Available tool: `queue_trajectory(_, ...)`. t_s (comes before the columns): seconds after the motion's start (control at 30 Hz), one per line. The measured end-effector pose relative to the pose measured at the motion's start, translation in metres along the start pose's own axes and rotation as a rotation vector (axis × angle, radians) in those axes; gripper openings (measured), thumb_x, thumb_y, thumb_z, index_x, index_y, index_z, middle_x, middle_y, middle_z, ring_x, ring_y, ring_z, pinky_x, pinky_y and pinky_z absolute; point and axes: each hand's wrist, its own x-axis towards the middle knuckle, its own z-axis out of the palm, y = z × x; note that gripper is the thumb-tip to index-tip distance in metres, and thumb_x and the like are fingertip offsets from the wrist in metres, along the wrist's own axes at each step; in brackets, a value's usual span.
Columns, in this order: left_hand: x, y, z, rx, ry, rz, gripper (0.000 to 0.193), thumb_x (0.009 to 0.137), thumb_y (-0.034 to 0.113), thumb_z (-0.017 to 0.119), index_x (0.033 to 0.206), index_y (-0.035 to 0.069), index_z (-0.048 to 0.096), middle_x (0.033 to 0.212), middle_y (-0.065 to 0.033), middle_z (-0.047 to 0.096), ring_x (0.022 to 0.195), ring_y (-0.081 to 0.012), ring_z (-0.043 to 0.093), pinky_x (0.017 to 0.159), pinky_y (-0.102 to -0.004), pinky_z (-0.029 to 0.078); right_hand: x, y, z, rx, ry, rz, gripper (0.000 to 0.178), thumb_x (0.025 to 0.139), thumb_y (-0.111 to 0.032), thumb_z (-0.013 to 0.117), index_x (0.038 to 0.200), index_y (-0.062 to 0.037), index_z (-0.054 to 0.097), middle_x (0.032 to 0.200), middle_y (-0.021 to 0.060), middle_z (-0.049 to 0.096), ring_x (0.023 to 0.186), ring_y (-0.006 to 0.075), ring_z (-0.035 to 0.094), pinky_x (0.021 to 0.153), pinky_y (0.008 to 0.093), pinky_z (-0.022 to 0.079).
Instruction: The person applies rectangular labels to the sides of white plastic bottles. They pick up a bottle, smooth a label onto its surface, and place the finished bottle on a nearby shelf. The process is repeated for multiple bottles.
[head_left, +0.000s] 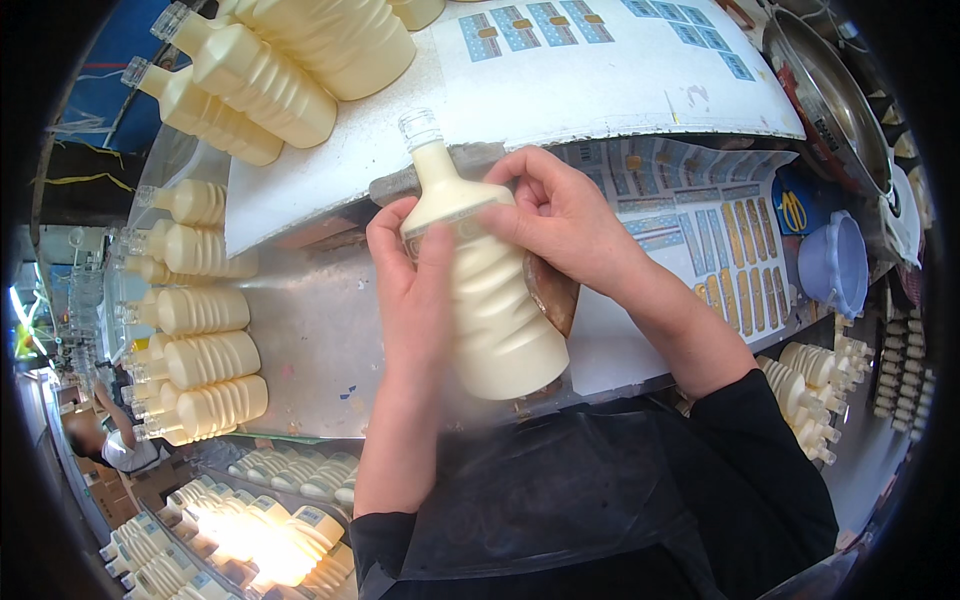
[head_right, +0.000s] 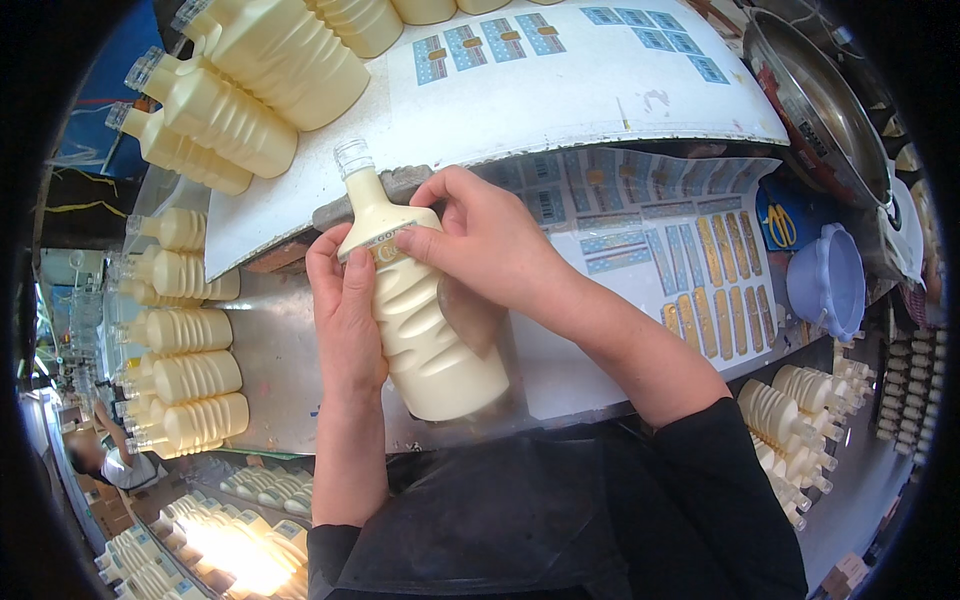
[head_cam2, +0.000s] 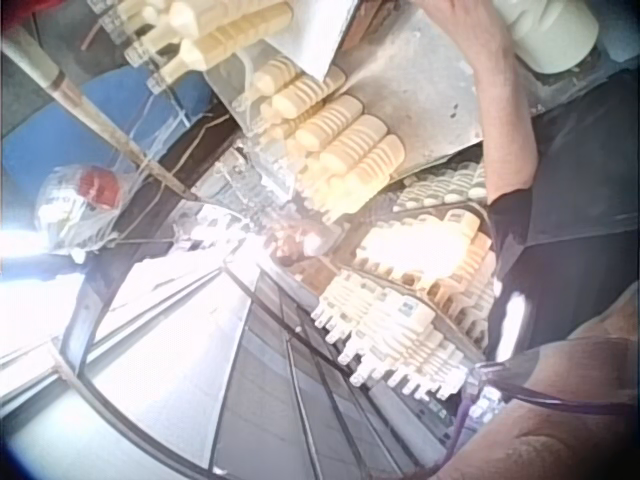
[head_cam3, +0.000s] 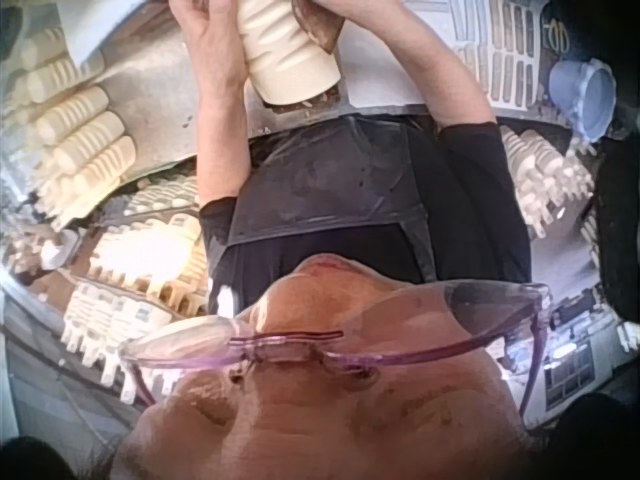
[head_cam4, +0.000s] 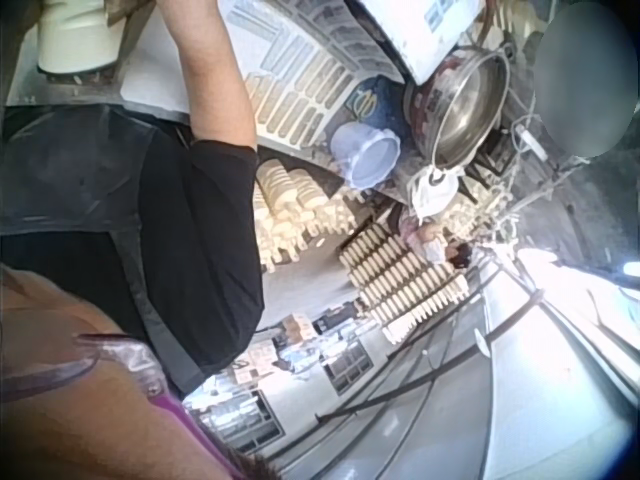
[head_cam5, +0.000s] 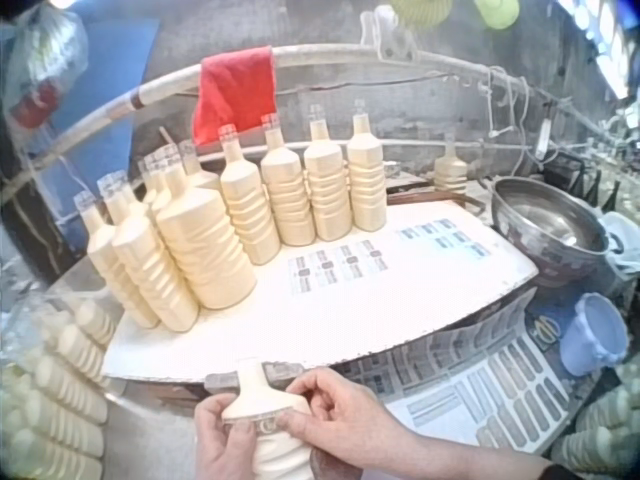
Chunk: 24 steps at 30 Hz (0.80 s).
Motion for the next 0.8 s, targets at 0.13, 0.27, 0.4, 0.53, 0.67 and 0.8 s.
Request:
queue_trajectory(0.13,-0.001,0.003,0.002,-0.036,-0.005,-0.007,0.042,0.104,0.022,0.060,0.137,0.004,0.040,0.126,-0.0126,0.053,0.112,-0.0160,0.053,0.097,-0.0305,0.047,0.002,0.003,-0.003,0.090,-0.020,-0.019,0.025,0.097,-0.019,0.070,0.115,-0.0037,0.062,0.076,-0.0076,0.053,0.067,-0.0007,0.050,0.057,0.0175,0.040)
queue_trajectory(0.27,0.001,-0.002,0.001,0.042,0.028,0.021,0.046,0.102,0.024,0.063,0.136,0.003,0.041,0.126,-0.0128,0.054,0.111,-0.0168,0.053,0.097,-0.0313,0.047,0.005,0.014,-0.003,0.247,-0.036,-0.058,0.021,0.102,-0.018,0.064,0.118,-0.0051,0.060,0.080,-0.0070,0.056,0.070,-0.0001,0.052,0.060,0.0169,0.042)
queue_trajectory(0.4,-0.002,0.005,0.004,0.080,0.053,-0.008,0.048,0.101,0.024,0.065,0.136,0.003,0.041,0.125,-0.0129,0.054,0.111,-0.0171,0.054,0.097,-0.0316,0.047,0.000,0.007,-0.005,0.136,-0.091,-0.008,0.023,0.103,-0.020,0.064,0.121,-0.0062,0.060,0.079,-0.0065,0.056,0.069,0.0002,0.052,0.060,0.0170,0.043)
queue_trajectory(0.53,-0.002,0.004,0.004,0.063,0.045,0.008,0.048,0.100,0.024,0.066,0.136,0.003,0.042,0.125,-0.0129,0.054,0.110,-0.0171,0.054,0.096,-0.0314,0.047,-0.001,0.005,-0.004,0.131,-0.081,0.005,0.024,0.102,-0.020,0.065,0.121,-0.0060,0.060,0.079,-0.0062,0.055,0.069,0.0002,0.052,0.059,0.0171,0.043)
queue_trajectory(0.67,-0.001,0.000,0.002,0.047,0.042,0.019,0.048,0.100,0.023,0.066,0.137,0.003,0.042,0.125,-0.0129,0.054,0.110,-0.0166,0.054,0.096,-0.0313,0.048,-0.001,0.006,-0.003,0.115,-0.075,0.002,0.025,0.101,-0.021,0.066,0.120,-0.0052,0.059,0.079,-0.0058,0.055,0.068,0.0003,0.052,0.058,0.0172,0.042)
queue_trajectory(0.8,-0.001,0.001,0.002,0.022,0.037,0.011,0.047,0.101,0.022,0.065,0.137,0.003,0.042,0.124,-0.0126,0.054,0.109,-0.0162,0.054,0.095,-0.0310,0.048,0.000,0.008,-0.003,0.095,-0.074,-0.032,0.026,0.101,-0.020,0.066,0.120,-0.0044,0.059,0.079,-0.0053,0.055,0.067,0.0007,0.052,0.057,0.0175,0.042)
